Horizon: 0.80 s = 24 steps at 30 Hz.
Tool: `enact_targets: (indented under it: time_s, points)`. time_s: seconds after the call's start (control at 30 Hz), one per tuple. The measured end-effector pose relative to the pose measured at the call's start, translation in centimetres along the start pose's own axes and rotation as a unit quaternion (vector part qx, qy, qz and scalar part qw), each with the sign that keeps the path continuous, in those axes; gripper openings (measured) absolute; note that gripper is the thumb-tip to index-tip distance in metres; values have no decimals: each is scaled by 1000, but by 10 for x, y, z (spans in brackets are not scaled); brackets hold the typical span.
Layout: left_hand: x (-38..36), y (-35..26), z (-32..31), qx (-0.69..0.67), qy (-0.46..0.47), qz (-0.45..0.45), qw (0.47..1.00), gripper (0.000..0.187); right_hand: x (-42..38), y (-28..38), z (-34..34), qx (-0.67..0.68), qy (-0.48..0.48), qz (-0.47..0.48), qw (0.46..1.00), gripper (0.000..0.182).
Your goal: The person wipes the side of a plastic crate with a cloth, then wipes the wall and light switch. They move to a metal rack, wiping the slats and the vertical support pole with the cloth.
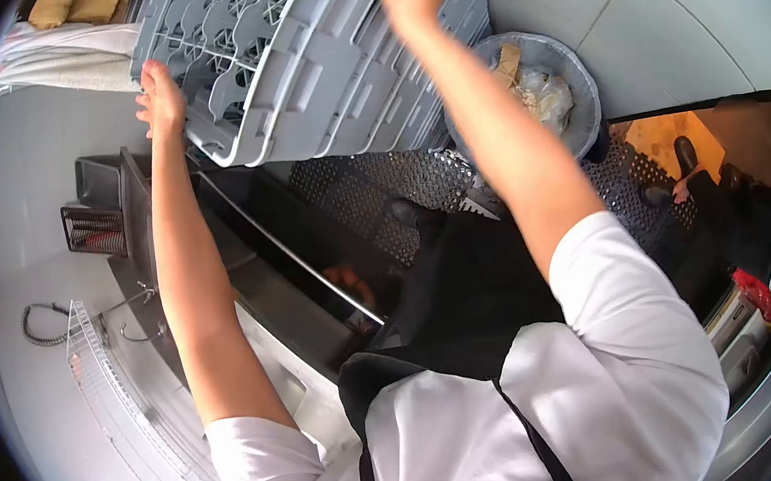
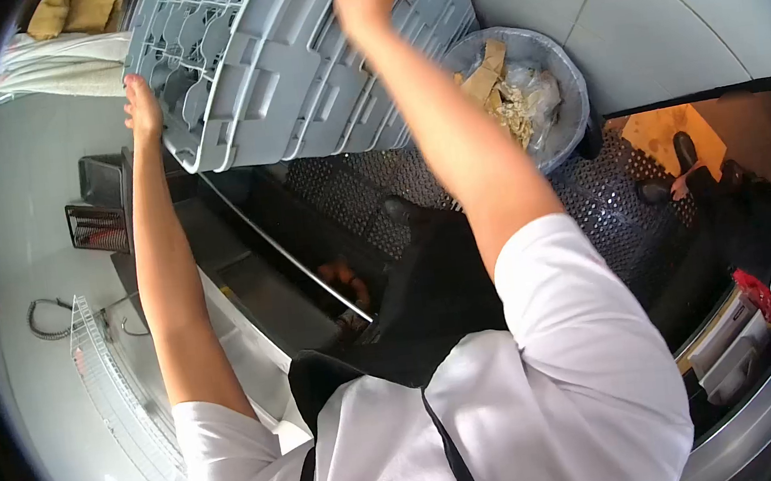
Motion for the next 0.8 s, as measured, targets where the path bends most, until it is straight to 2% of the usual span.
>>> enact_targets:
  time_s: [0.03, 0.07, 0.17, 0.23, 0.3, 0.37, 0.43, 0.5, 0.53, 0.63, 0.7, 0.8]
  points:
    - [-8, -8, 4, 4, -2, 11, 1000, 85, 25, 21, 10, -79, -58, 151, 984, 18]
    - [-17, -15, 6, 7, -2, 20, 1000, 85, 40, 24, 12, -59, -70, 150, 984, 13]
    - [-21, -26, 7, 5, 4, 19, 1000, 84, 24, -9, 8, -57, -16, 100, 993, 29]
    - [1, -10, -1, 10, 12, -11, 1000, 83, -52, -26, 4, -42, 3, 124, 991, 16]
    - [-1, -14, -1, 14, 18, -15, 1000, 84, -125, -28, 14, -33, 79, 180, 980, 8]
    - [-2, -18, -1, 19, 24, -35, 999, 85, -173, -22, 23, 35, 222, 183, 957, 6]
    - [-3, -25, 0, 21, 27, -69, 997, 86, -165, -41, 30, 29, 223, 172, 959, 9]
    - [-14, -33, 3, 18, 23, -60, 998, 87, -108, -32, 51, -47, 120, 106, 986, 19]
    - [-15, -33, 2, 17, 20, -52, 998, 86, -90, -13, 54, -45, 53, 212, 975, 22]
    - [-10, -31, 5, -1, 25, -61, 998, 90, -83, -11, 17, -130, 143, 373, 907, 22]
    - [-11, -32, 4, -1, 18, -72, 997, 88, -81, -22, 15, -156, 152, 344, 913, 19]
    - [-33, -41, 11, 13, -4, -10, 1000, 91, -108, -30, 11, -130, 220, 303, 918, 17]
Point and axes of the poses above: each hand's wrist, its own x-axis towards the middle knuckle, its own z-axis out of the back of the hand, y = z × x, the point moved 9 cm from there along x, towards the middle knuckle, and after that the axes turned 5 degrees about y, right-handed, at the moved point
